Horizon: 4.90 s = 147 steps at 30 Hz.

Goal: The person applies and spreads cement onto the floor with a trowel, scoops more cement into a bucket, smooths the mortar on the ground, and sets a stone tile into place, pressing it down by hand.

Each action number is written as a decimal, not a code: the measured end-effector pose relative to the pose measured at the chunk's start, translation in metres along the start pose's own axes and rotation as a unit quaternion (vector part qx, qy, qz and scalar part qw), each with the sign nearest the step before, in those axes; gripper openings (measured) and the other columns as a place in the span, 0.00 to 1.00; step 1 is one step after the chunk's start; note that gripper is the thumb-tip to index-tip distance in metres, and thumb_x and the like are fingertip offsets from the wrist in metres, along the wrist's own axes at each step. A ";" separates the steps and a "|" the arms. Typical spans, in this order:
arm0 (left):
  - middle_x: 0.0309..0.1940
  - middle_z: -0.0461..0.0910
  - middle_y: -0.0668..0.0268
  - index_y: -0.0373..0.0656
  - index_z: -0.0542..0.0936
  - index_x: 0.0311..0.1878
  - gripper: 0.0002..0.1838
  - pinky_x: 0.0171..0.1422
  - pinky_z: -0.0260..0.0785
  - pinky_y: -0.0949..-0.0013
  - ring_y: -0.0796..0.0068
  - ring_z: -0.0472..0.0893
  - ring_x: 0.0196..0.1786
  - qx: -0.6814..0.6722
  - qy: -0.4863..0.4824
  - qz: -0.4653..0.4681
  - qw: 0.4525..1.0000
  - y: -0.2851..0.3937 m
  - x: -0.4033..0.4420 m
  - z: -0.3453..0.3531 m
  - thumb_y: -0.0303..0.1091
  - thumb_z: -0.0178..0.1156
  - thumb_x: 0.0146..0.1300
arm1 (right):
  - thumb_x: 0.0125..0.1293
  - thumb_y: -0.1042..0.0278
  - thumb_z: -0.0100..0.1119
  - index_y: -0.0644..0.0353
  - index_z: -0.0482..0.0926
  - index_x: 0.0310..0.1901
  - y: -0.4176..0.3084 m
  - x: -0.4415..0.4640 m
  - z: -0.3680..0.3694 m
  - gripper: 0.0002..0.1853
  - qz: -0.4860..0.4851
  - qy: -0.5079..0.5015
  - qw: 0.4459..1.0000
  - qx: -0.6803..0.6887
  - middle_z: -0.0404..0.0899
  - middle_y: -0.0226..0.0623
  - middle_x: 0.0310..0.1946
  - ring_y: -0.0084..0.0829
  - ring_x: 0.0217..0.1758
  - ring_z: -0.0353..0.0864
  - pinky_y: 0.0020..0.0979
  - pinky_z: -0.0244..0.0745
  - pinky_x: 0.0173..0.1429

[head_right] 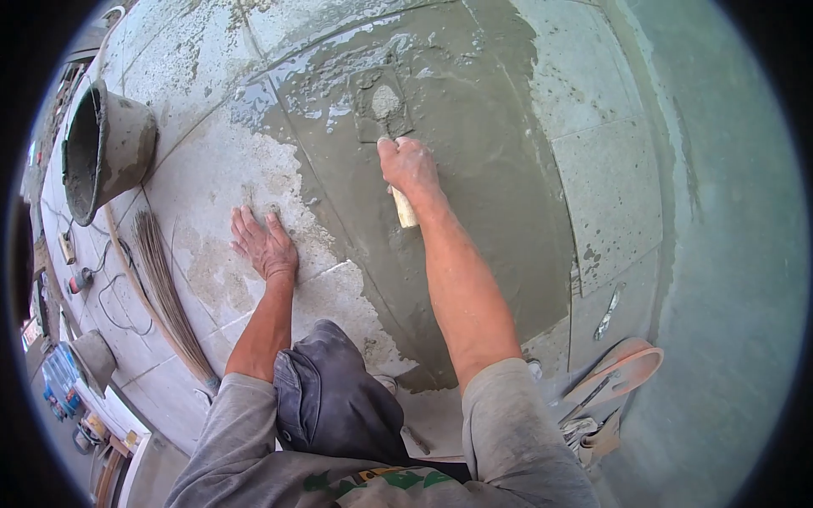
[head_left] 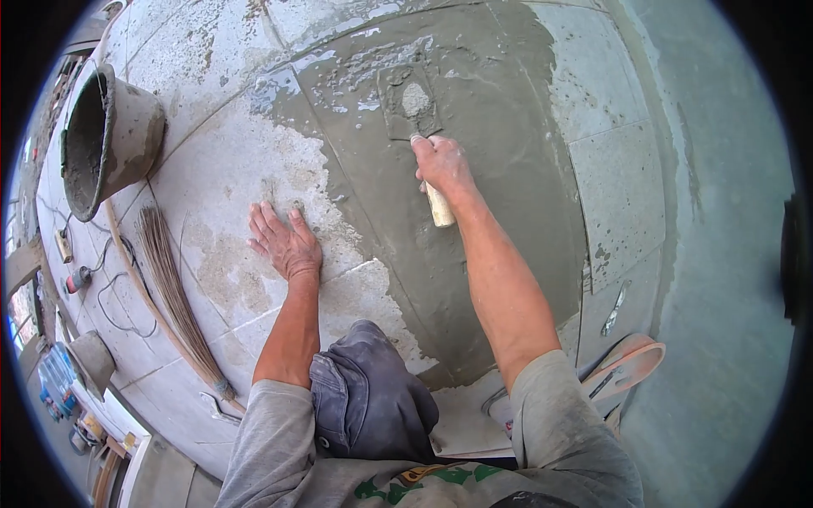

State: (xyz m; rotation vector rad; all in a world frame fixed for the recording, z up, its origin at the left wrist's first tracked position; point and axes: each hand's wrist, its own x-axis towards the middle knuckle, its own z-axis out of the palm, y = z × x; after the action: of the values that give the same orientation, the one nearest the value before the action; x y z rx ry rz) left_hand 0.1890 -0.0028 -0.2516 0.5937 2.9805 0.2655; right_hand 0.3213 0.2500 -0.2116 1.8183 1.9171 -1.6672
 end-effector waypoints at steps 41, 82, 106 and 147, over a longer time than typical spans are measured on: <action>0.77 0.45 0.61 0.46 0.51 0.75 0.35 0.78 0.27 0.41 0.58 0.42 0.79 -0.005 -0.015 0.009 1.000 -0.002 0.001 -0.002 0.52 0.44 0.71 | 0.63 0.54 0.59 0.65 0.69 0.49 0.042 -0.076 -0.050 0.22 -0.094 0.199 0.928 -0.301 0.77 0.55 0.38 0.59 0.45 0.77 0.53 0.74 0.50; 0.77 0.47 0.63 0.47 0.54 0.75 0.34 0.79 0.28 0.43 0.62 0.43 0.79 -0.008 -0.009 -0.010 1.000 0.002 0.004 0.000 0.55 0.41 0.72 | 0.62 0.63 0.60 0.62 0.62 0.48 0.078 -0.141 -0.065 0.20 0.016 0.166 0.922 -0.350 0.76 0.53 0.45 0.55 0.48 0.79 0.51 0.75 0.50; 0.77 0.48 0.63 0.46 0.55 0.74 0.34 0.79 0.28 0.44 0.63 0.43 0.79 -0.009 -0.007 0.005 1.000 -0.001 -0.001 -0.001 0.57 0.41 0.71 | 0.60 0.59 0.59 0.66 0.67 0.46 0.111 -0.165 -0.061 0.21 0.036 0.194 0.974 -0.113 0.79 0.58 0.36 0.58 0.43 0.79 0.52 0.72 0.47; 0.76 0.49 0.60 0.45 0.56 0.73 0.34 0.79 0.30 0.43 0.62 0.44 0.79 -0.008 0.014 0.021 1.000 0.000 -0.003 0.002 0.56 0.41 0.71 | 0.66 0.59 0.51 0.58 0.64 0.39 0.151 -0.220 0.017 0.12 0.207 0.335 0.789 0.473 0.69 0.36 0.22 0.31 0.15 0.71 0.34 0.69 0.17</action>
State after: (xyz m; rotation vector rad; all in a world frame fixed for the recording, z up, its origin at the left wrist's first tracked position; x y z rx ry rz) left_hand 0.1917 -0.0039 -0.2538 0.6569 2.9915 0.3020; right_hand 0.4914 0.0459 -0.1775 3.2045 0.4770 -2.1447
